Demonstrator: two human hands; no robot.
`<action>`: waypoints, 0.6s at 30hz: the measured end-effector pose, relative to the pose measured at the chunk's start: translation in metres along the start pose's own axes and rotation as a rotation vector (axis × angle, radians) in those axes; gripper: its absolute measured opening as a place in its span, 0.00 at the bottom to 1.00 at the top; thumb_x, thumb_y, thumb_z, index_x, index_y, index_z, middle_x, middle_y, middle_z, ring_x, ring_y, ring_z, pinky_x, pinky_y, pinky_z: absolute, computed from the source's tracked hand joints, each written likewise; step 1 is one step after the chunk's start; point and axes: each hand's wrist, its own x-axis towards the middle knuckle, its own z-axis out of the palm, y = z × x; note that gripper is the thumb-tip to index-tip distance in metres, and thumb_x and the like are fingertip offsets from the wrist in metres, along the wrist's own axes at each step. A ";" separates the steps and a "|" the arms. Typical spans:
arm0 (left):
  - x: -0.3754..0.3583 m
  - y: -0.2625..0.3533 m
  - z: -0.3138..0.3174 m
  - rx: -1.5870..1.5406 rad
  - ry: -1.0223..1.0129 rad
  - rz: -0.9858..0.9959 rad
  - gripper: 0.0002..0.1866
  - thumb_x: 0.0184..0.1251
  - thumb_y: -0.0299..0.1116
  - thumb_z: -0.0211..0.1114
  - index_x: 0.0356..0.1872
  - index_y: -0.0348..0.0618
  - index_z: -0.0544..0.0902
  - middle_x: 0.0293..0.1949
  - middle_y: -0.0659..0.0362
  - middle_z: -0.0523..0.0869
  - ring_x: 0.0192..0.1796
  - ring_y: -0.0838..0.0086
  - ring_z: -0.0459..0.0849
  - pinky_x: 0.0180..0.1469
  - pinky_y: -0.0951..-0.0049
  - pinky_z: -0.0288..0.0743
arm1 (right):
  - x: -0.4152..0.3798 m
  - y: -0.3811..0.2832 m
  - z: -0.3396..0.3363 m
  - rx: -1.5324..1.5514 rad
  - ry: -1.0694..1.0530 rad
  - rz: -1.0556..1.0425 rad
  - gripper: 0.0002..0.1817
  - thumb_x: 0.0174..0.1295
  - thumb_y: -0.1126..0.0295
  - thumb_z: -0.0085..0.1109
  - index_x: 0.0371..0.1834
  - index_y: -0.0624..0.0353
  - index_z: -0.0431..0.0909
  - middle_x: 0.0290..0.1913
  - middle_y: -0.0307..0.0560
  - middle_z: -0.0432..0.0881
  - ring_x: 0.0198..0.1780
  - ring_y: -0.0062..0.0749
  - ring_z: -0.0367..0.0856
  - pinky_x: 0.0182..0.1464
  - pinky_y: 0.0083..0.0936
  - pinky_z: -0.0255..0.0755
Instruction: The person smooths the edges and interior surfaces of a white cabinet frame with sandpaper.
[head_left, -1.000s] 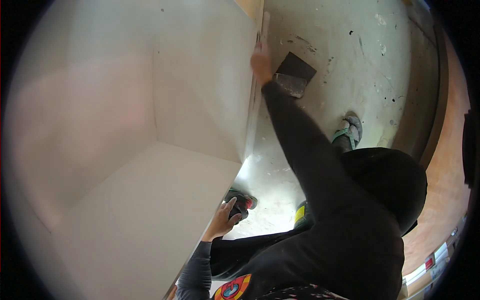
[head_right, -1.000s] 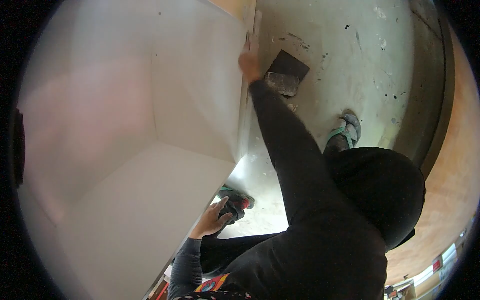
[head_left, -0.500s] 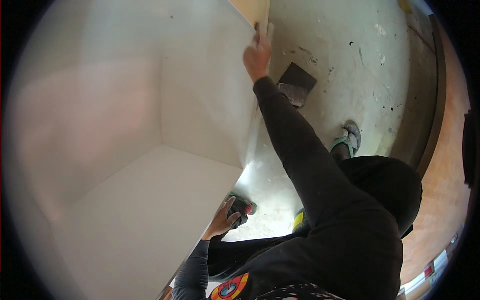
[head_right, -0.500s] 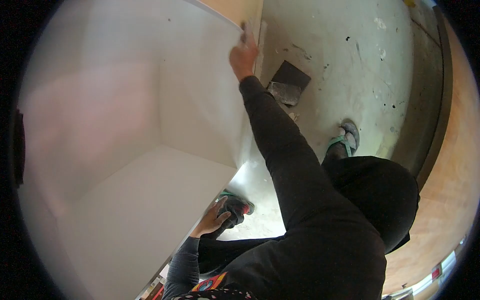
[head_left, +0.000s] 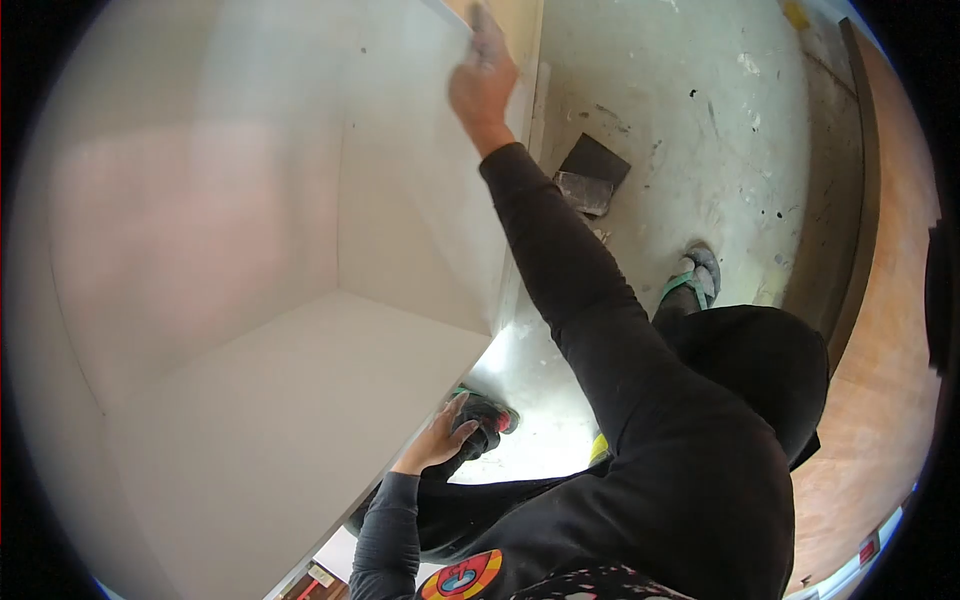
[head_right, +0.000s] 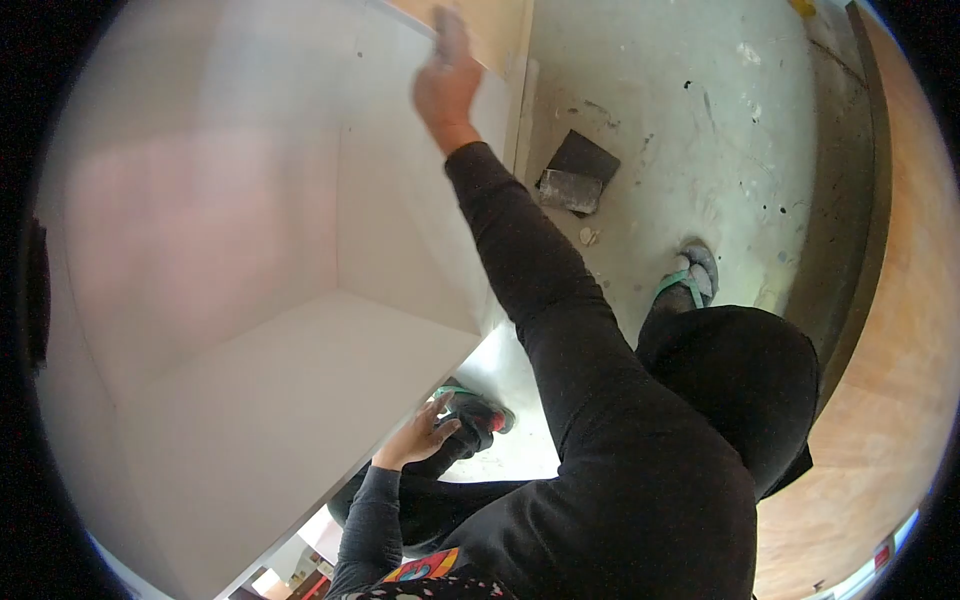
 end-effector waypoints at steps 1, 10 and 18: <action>0.000 0.003 -0.002 0.006 -0.038 -0.036 0.30 0.67 0.49 0.58 0.66 0.45 0.69 0.48 0.50 0.84 0.53 0.57 0.82 0.57 0.60 0.72 | 0.001 -0.006 -0.001 -0.002 0.005 0.005 0.21 0.66 0.80 0.43 0.62 0.63 0.70 0.56 0.53 0.80 0.57 0.45 0.79 0.56 0.28 0.71; -0.006 0.000 0.004 -0.041 -0.056 -0.058 0.31 0.68 0.47 0.59 0.67 0.43 0.67 0.51 0.47 0.83 0.53 0.55 0.82 0.56 0.60 0.72 | -0.027 0.091 -0.026 0.036 -0.041 0.267 0.27 0.55 0.85 0.42 0.62 0.65 0.70 0.60 0.61 0.75 0.59 0.51 0.76 0.61 0.33 0.69; -0.008 0.001 0.005 -0.100 0.013 -0.050 0.30 0.69 0.46 0.58 0.67 0.40 0.67 0.52 0.42 0.81 0.55 0.50 0.80 0.58 0.57 0.70 | -0.026 0.100 -0.024 -0.089 -0.218 0.385 0.26 0.57 0.83 0.43 0.62 0.62 0.71 0.61 0.54 0.76 0.62 0.39 0.75 0.62 0.29 0.68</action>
